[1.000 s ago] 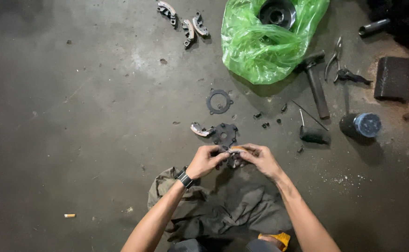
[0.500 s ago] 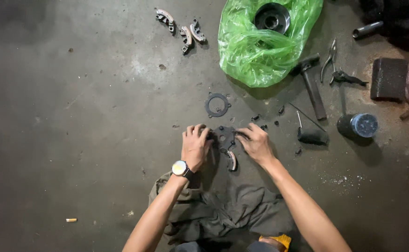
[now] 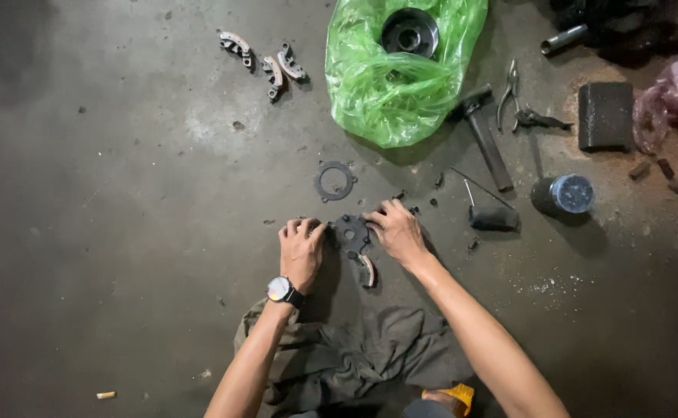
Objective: Repairing or assembling motorcycle clutch components on the floor.
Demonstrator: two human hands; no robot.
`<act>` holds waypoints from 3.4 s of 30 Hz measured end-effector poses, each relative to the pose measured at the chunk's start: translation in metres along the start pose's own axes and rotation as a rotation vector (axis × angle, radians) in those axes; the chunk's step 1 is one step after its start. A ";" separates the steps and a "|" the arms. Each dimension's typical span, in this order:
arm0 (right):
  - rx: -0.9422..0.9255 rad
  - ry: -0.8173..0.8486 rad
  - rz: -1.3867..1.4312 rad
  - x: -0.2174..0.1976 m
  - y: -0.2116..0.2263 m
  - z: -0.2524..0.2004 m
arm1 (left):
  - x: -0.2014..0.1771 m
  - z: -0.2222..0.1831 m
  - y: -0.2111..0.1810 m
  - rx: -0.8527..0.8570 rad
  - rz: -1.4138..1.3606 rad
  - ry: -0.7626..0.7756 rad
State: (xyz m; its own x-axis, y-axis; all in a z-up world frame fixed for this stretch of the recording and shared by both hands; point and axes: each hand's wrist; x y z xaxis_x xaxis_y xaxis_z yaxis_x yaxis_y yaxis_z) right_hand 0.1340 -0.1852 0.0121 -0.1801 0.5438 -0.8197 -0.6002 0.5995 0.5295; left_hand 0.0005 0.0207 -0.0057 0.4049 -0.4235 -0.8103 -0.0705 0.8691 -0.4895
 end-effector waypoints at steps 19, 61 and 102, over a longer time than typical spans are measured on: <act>-0.021 -0.008 0.069 0.018 0.004 0.003 | 0.020 0.001 0.018 -0.457 -0.577 0.010; 0.816 0.161 0.156 -0.001 -0.002 -0.033 | -0.006 0.005 -0.017 0.068 -0.153 0.264; 0.532 0.370 1.240 -0.053 0.038 -0.007 | -0.054 0.038 -0.065 -0.427 -1.077 0.395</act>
State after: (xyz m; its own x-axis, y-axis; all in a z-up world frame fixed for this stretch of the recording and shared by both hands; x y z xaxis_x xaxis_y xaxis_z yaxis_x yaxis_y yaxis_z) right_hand 0.1152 -0.1951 0.0746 -0.6116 0.7427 0.2727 0.4487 0.0417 0.8927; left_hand 0.0174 -0.0031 0.0825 0.1416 -0.9875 0.0690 -0.1941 -0.0960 -0.9763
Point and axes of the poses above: each hand's wrist, its own z-axis towards the middle knuckle, its own x-axis out of the palm, y = z × x, and after that the axes turned 12 degrees about -y, right-handed
